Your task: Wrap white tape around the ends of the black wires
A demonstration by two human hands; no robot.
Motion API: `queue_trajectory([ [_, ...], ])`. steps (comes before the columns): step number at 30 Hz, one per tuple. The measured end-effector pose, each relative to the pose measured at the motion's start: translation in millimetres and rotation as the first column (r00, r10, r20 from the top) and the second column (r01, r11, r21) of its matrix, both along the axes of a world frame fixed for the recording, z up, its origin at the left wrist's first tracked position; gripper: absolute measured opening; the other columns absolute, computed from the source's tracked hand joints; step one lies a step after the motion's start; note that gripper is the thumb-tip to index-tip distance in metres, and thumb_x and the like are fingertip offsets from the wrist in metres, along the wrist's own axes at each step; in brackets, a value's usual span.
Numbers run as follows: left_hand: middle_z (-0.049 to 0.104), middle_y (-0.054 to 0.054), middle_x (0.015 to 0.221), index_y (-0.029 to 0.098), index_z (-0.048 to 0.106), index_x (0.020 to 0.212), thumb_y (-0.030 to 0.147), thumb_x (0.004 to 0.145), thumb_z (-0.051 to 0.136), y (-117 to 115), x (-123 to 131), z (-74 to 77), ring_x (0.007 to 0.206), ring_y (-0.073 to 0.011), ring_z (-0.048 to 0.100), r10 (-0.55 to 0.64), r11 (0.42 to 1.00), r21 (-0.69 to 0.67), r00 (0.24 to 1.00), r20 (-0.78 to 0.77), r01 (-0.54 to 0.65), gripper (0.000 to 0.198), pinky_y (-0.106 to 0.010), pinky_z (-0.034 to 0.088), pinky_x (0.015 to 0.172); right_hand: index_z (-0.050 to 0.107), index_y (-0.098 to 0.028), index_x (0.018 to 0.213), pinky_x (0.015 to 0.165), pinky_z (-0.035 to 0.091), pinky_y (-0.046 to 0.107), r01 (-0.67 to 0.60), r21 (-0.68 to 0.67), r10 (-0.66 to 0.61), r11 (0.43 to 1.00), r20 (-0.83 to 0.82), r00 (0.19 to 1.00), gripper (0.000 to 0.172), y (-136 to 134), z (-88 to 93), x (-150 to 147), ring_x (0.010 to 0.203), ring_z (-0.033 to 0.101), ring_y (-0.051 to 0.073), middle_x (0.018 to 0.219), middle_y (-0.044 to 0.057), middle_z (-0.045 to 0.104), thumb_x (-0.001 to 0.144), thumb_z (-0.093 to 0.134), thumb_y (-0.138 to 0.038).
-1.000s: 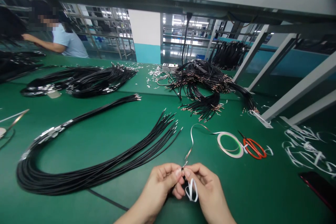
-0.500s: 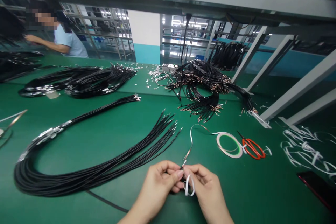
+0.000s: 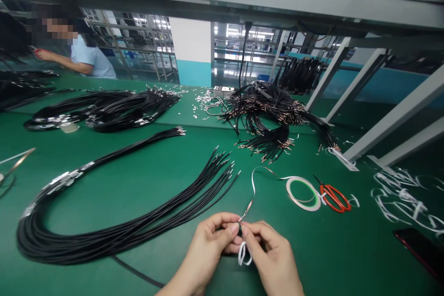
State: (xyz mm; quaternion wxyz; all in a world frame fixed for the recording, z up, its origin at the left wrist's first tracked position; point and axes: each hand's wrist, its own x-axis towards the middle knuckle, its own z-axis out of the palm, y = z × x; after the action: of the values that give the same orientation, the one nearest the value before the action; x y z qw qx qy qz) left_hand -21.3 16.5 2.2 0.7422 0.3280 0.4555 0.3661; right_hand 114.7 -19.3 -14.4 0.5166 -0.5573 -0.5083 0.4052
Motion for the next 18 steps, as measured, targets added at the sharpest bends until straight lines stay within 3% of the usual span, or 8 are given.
queue_trajectory([
  [5, 0.057, -0.001, 0.067, 0.007, 0.064, 0.087, 0.03, 0.071, 0.073, 3, -1, 9.6, 0.057, -0.0049, 0.047, -0.008, 1.0, 0.001, 0.998, 0.065, 0.008, 0.029, -0.016, 0.038, 0.056, 0.071, -0.018, 0.104, 0.072, 0.048, 0.024, -0.054, 0.121, 0.039, 0.991, 0.122, 0.992, 0.024, -1, -2.3, 2, 0.08, 0.062, 0.017, 0.092, 0.009, 0.067, 0.088, 0.055, -0.026],
  [9, 0.05, 0.0, 0.06, 0.006, 0.064, 0.075, 0.039, 0.074, 0.069, 4, -1, 13.4, 0.051, -0.0042, 0.04, -0.053, 0.998, 0.039, 0.998, -0.019, 0.053, 0.034, -0.017, 0.031, 0.052, 0.071, -0.021, 0.103, 0.074, 0.05, 0.025, -0.02, 0.289, -0.04, 0.957, 0.2, 0.979, 0.023, -4, -4.7, 4, 0.081, 0.063, 0.018, 0.09, 0.008, 0.068, 0.087, 0.055, -0.02],
  [12, 0.049, 0.001, 0.059, 0.007, 0.062, 0.073, 0.042, 0.073, 0.07, 3, 0, 11.1, 0.051, -0.0043, 0.038, -0.06, 0.996, 0.07, 0.998, -0.023, 0.061, 0.036, -0.017, 0.029, 0.051, 0.07, -0.02, 0.104, 0.074, 0.051, 0.025, -0.078, 0.346, -0.034, 0.935, 0.307, 0.951, 0.023, -4, -5.2, 7, 0.08, 0.064, 0.018, 0.089, 0.008, 0.069, 0.085, 0.056, -0.017],
  [15, 0.047, 0.002, 0.056, 0.008, 0.059, 0.072, 0.048, 0.071, 0.069, 1, 1, 7.0, 0.049, -0.0044, 0.035, -0.046, 0.992, 0.114, 0.997, -0.055, 0.052, 0.042, -0.017, 0.026, 0.049, 0.071, -0.018, 0.101, 0.072, 0.052, 0.022, -0.119, 0.313, 0.014, 0.942, 0.318, 0.948, 0.021, -5, -7.3, 8, 0.079, 0.066, 0.018, 0.088, 0.008, 0.069, 0.084, 0.058, -0.02],
  [18, 0.044, 0.004, 0.05, 0.011, 0.053, 0.07, 0.06, 0.062, 0.07, -3, 5, 1.1, 0.045, -0.0045, 0.032, 0.022, 0.989, 0.148, 0.993, -0.114, -0.005, 0.053, -0.018, 0.024, 0.045, 0.072, -0.02, 0.101, 0.053, 0.051, 0.018, -0.028, 0.171, -0.009, 0.985, 0.211, 0.978, 0.026, -7, -15.8, 6, 0.055, 0.062, 0.013, 0.081, 0.006, 0.069, 0.084, 0.059, -0.034],
])
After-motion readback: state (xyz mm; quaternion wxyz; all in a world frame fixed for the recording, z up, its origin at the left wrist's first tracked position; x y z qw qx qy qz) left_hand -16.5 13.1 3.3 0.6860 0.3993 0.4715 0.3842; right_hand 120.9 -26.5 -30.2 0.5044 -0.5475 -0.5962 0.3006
